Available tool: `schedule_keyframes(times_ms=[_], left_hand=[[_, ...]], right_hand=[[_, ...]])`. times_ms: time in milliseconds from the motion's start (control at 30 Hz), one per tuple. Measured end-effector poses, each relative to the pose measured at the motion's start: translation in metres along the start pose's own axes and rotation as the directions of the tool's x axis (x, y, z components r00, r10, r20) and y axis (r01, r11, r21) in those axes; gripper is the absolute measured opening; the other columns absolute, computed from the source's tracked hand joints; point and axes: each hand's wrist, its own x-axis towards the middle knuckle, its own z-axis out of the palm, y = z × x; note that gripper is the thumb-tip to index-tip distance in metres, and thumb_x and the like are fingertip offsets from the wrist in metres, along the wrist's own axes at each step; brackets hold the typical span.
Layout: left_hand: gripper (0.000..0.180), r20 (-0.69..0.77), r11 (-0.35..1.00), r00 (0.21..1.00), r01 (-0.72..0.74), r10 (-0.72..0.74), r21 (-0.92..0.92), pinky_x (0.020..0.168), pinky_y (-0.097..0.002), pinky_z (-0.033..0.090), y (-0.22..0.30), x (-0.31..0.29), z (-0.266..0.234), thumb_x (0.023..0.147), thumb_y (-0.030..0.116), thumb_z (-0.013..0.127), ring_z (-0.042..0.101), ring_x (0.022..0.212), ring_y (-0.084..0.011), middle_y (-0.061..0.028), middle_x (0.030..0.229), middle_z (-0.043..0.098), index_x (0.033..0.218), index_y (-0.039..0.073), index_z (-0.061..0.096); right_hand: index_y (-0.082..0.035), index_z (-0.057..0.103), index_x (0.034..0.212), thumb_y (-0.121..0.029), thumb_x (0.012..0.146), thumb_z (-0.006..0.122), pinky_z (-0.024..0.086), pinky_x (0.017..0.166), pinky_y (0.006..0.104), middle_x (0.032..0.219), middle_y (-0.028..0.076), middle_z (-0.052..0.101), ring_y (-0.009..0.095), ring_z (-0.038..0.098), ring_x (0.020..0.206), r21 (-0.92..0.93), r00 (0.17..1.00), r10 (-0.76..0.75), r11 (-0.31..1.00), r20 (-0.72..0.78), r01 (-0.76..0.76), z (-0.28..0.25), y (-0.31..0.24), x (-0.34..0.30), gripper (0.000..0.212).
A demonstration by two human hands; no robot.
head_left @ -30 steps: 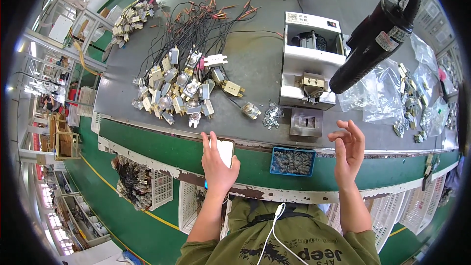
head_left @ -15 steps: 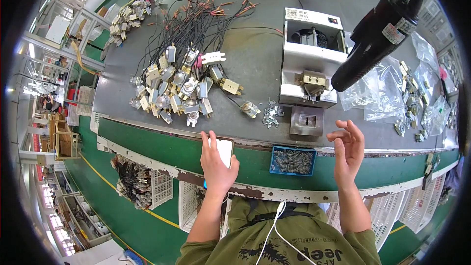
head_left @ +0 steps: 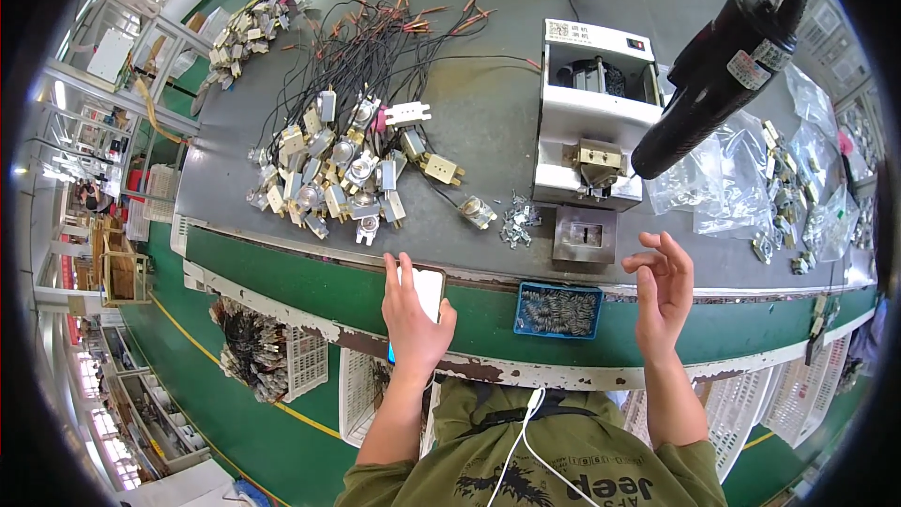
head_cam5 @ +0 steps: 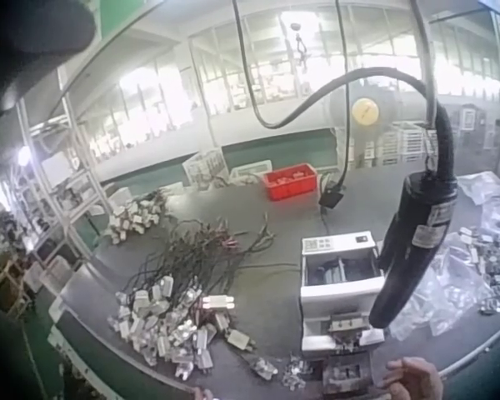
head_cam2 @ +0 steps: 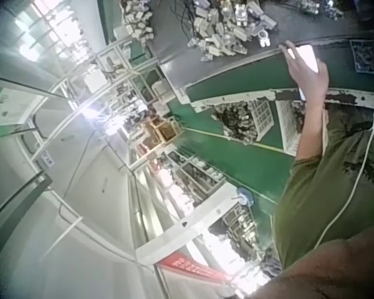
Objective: Assemble electrical components and wiring harnesses using an electric screwdriver on a factory production line.
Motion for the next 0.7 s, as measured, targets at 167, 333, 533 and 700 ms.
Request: schedule_keyframes(times_ms=[167,333,533,700], left_hand=[[0.096,-0.006,1.000,1.000,-0.002,0.002,-0.002,0.109,-0.0513,0.032,-0.0006,-0.0004,0.0003,0.073,0.012,0.068,0.035,0.138,-0.0475,-0.0322,0.155,0.021,0.155,0.004,0.018],[0.096,-0.006,1.000,1.000,0.006,-0.006,-0.014,0.110,-0.0512,0.032,-0.0001,-0.0003,0.0006,0.073,0.012,0.068,0.035,0.138,-0.0475,-0.0322,0.155,0.022,0.155,0.004,0.018],[0.096,-0.005,1.000,1.000,0.012,-0.012,-0.017,0.110,-0.0513,0.032,-0.0013,-0.0006,0.0000,0.074,0.013,0.068,0.034,0.138,-0.0475,-0.0319,0.156,0.021,0.155,0.004,0.018],[0.099,0.026,0.999,1.000,0.015,-0.014,-0.030,0.111,-0.0515,0.032,0.0002,-0.0003,-0.0038,0.075,0.015,0.071,0.033,0.139,-0.0469,-0.0311,0.157,0.019,0.156,0.004,0.016]], right_hand=[[0.000,0.040,0.143,0.005,0.097,0.047,0.049,0.090,0.0314,0.133,0.016,0.054,0.015,0.061,0.098,-0.002,1.000,0.000,1.000,0.005,0.000,0.0000,-0.0001,-0.0004,0.046],[0.000,0.040,0.142,0.005,0.097,0.046,0.049,0.090,0.0314,0.133,0.016,0.054,0.015,0.061,0.097,-0.006,1.000,0.012,1.000,0.002,-0.012,-0.0001,-0.0003,-0.0014,0.046],[0.000,0.041,0.142,0.005,0.097,0.047,0.049,0.090,0.0313,0.132,0.015,0.054,0.015,0.061,0.097,-0.001,1.000,0.007,1.000,0.001,-0.007,0.0000,0.0014,-0.0014,0.045],[0.000,0.041,0.141,0.005,0.097,0.046,0.049,0.090,0.0316,0.132,0.015,0.054,0.015,0.061,0.097,-0.002,1.000,0.014,1.000,-0.002,-0.014,-0.0005,0.0019,-0.0013,0.045]])
